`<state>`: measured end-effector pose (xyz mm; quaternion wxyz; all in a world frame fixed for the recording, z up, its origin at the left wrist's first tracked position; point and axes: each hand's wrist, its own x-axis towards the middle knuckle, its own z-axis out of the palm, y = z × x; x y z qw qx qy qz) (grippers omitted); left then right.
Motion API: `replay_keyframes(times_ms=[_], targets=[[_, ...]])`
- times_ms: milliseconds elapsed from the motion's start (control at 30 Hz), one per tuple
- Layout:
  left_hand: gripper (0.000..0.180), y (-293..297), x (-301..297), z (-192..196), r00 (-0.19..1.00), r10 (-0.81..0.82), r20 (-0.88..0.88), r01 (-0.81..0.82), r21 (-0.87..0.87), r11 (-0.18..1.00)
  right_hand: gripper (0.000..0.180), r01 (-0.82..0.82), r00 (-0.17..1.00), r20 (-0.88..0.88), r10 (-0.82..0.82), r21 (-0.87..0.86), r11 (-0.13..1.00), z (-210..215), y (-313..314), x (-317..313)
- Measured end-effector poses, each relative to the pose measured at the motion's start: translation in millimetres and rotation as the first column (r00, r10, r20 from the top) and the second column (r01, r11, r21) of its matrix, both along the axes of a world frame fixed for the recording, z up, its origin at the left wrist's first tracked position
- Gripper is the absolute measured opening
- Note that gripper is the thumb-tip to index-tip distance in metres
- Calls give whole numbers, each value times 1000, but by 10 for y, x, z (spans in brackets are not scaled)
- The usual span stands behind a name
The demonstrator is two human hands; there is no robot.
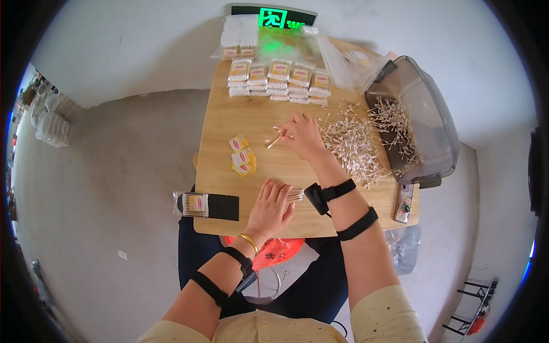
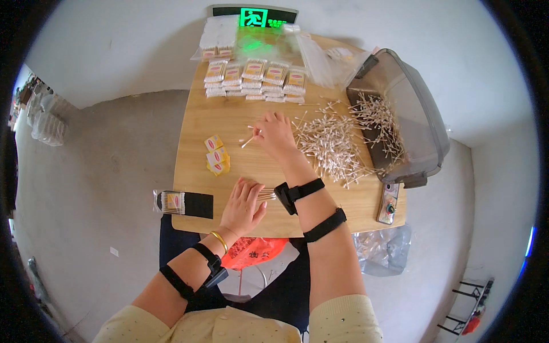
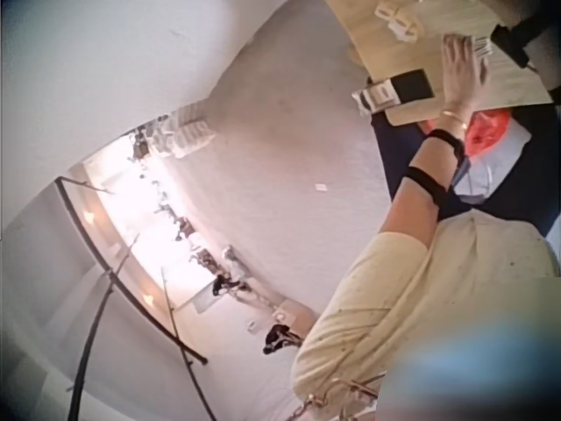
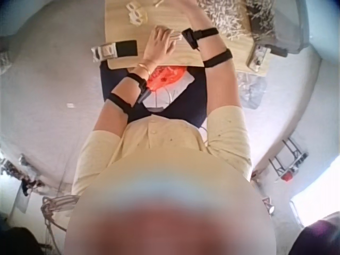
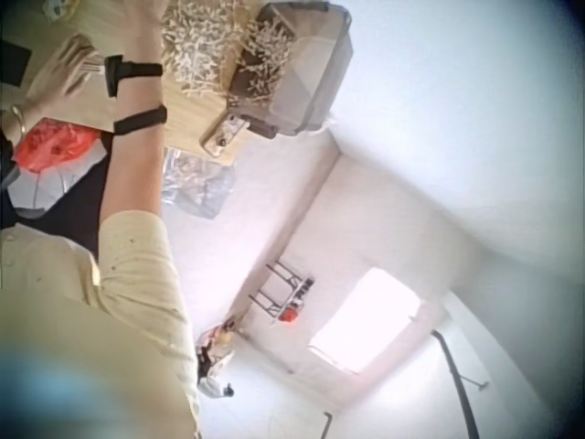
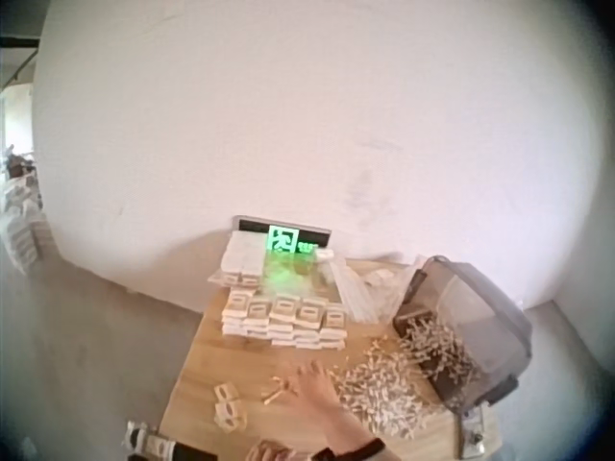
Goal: Manually arranging cotton swabs into plastic containers and sealing them into bags.
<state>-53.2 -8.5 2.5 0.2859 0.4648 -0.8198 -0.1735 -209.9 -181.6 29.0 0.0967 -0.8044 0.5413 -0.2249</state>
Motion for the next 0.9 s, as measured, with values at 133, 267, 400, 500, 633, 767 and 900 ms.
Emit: replay_keyframes(times_ms=[133,267,400,500,633,767,900], targets=[[45,-11,-32,21,1000,-2,-23,1,-18,1000,11,-68,997,-35,68,15,998,-1,23,-21],[46,-13,-29,10,999,-4,-33,4,-4,1000,10,-61,996,-64,66,88,994,3,95,-40],[50,-1,-22,3,998,-27,-52,29,42,999,9,-14,995,-94,27,130,991,-52,544,-138],[57,26,16,4,999,-47,19,48,-32,998,8,-37,995,-81,64,303,952,49,727,-135],[64,-1,-26,-62,996,66,67,-64,-32,997,12,63,998,10,-66,179,982,-23,286,-171],[69,-10,-67,-40,987,7,160,-8,5,1000,18,155,988,15,-155,-9,988,-81,-71,-178],[68,-11,-55,-15,982,-11,187,9,9,1000,14,184,983,-42,-181,73,980,-130,-182,-39]])
